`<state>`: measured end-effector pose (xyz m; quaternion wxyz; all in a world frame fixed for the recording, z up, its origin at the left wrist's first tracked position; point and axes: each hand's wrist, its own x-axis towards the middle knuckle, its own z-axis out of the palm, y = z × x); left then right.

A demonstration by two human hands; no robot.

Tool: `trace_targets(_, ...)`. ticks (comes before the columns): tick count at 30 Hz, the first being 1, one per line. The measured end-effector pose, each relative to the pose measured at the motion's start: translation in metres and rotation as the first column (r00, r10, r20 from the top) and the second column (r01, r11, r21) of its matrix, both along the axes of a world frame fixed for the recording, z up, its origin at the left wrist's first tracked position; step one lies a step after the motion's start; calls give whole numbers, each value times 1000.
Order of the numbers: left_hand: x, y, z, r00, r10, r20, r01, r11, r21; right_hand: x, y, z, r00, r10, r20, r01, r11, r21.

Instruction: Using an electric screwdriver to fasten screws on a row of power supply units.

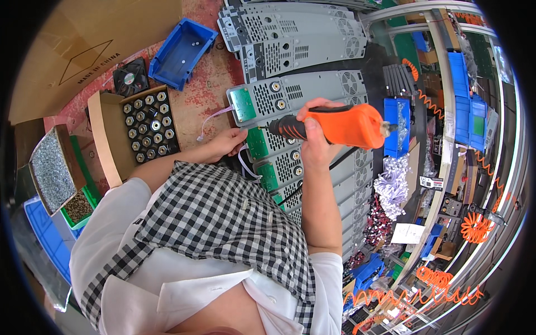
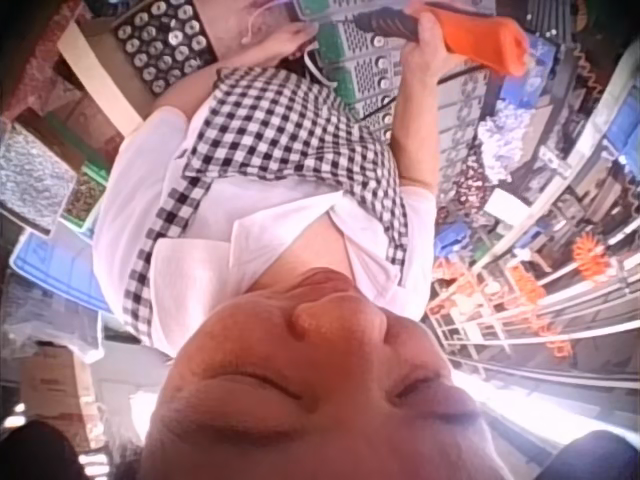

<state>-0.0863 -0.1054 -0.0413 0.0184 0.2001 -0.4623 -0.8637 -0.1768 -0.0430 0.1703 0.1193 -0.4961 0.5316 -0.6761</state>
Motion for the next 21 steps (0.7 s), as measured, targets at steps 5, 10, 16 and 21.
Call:
trace_targets(5,3,0,2,1000,11,-9,-11,1000,16,6,-2,-1,999,21,-29,-20,1000,22)
trace_targets(10,1,-3,2,1000,17,-6,-17,1000,9,-3,-2,-2,1000,31,6,-30,999,-20)
trace_targets(16,5,-17,9,999,34,32,-34,999,5,3,13,21,998,-59,10,60,974,-217)
trace_targets(21,40,-19,0,972,215,99,-226,967,118,22,44,32,996,8,93,25,937,-350)
